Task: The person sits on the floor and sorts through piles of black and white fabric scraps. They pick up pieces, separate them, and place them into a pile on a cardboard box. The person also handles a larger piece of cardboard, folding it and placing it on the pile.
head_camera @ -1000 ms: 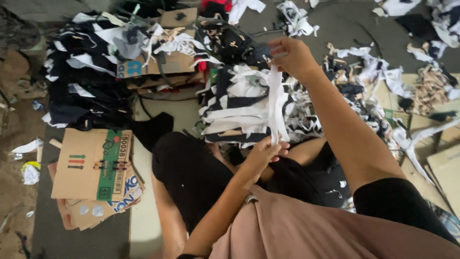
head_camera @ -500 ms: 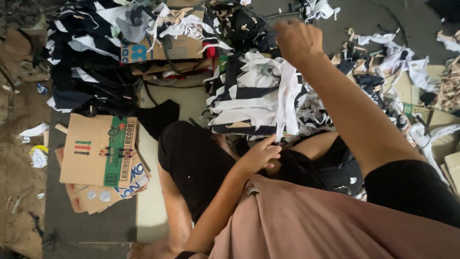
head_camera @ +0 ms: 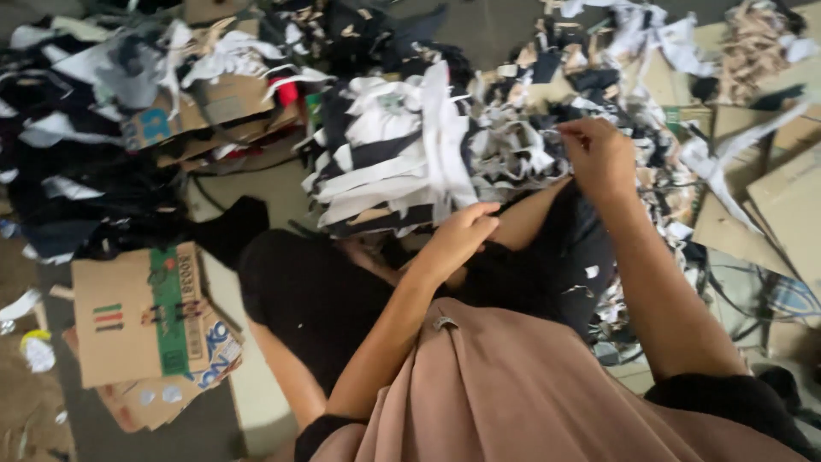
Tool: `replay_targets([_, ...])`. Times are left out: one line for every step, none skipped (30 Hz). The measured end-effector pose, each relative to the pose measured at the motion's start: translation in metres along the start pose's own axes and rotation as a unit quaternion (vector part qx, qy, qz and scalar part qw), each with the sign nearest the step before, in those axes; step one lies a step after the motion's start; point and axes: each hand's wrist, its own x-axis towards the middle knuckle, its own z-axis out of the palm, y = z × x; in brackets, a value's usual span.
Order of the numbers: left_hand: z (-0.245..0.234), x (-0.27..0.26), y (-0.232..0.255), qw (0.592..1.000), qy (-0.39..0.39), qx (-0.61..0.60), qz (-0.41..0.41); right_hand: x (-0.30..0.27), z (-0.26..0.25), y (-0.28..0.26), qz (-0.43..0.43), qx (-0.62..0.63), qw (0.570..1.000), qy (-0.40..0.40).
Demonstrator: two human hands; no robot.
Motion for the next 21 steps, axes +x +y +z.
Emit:
replay_targets([0.012,0.014,-0.009,1.000,-0.006,0.002,0.002,-0.005,0.005,0.018,0.004,-0.004,1.000,0.003])
replay_targets([0.023,0.030,-0.017,0.999,-0.008,0.043,0.021,-0.006,0.011,0.036,0.069,-0.023,0.996,-0.045])
replay_targets([0.034,0.047,-0.024,0.996,-0.009,0.084,0.041,-0.007,0.017,0.054,0.133,-0.042,0.986,-0.093])
replay_targets([0.040,0.043,-0.012,0.995,-0.012,0.085,0.042,-0.004,0.026,0.054,0.135,-0.043,0.986,-0.091])
replay_targets([0.046,0.039,0.000,0.995,-0.011,0.098,0.033,-0.001,0.036,0.053,0.144,-0.021,0.985,-0.089])
replay_targets([0.050,0.033,0.010,0.993,-0.007,0.112,0.021,0.001,0.048,0.050,0.152,0.003,0.984,-0.089])
replay_targets([0.055,0.042,0.002,0.993,-0.008,0.113,0.020,0.004,0.058,0.046,0.154,0.005,0.984,-0.089])
replay_targets([0.058,0.052,-0.006,0.994,-0.011,0.110,0.013,0.010,0.069,0.040,0.140,-0.034,0.985,-0.094])
replay_targets([0.061,0.061,-0.014,0.994,-0.014,0.107,0.006,0.016,0.079,0.034,0.125,-0.074,0.985,-0.098])
replay_targets([0.062,0.069,-0.018,0.994,-0.012,0.110,0.007,0.019,0.071,0.020,0.126,-0.070,0.985,-0.096])
replay_targets([0.061,0.077,-0.021,0.991,0.008,0.132,0.008,0.023,0.062,0.005,0.100,-0.125,0.975,-0.153])
replay_targets([0.062,0.085,-0.025,0.988,0.026,0.154,0.011,0.025,0.052,-0.008,0.076,-0.181,0.958,-0.210])
replay_targets([0.058,0.078,-0.007,0.987,0.026,0.158,0.012,0.019,0.055,0.001,0.078,-0.180,0.959,-0.207])
replay_targets([0.055,0.071,0.011,0.989,0.025,0.145,-0.001,0.014,0.057,0.011,0.081,-0.091,0.977,-0.177])
replay_targets([0.051,0.064,0.028,0.991,0.024,0.131,-0.014,0.009,0.060,0.021,0.083,-0.002,0.986,-0.146])
replay_targets([0.051,0.062,0.037,0.991,0.024,0.129,-0.013,0.003,0.039,0.013,0.082,-0.004,0.986,-0.147])
replay_targets([0.051,0.059,0.044,0.996,0.022,0.084,0.012,-0.003,0.019,0.004,0.065,0.022,0.987,-0.147])
replay_targets([0.053,0.054,0.049,0.999,0.016,0.040,0.034,-0.016,-0.002,-0.004,0.054,0.047,0.986,-0.150])
replay_targets([0.058,0.054,0.054,0.999,0.012,0.037,0.030,-0.022,-0.017,-0.019,0.058,0.045,0.985,-0.153])
replay_targets([0.063,0.056,0.060,0.997,0.021,0.009,0.075,-0.029,-0.032,-0.034,0.041,0.085,0.982,-0.165])
replay_targets([0.068,0.056,0.066,0.992,0.030,-0.020,0.119,-0.036,-0.049,-0.050,0.023,0.126,0.976,-0.176])
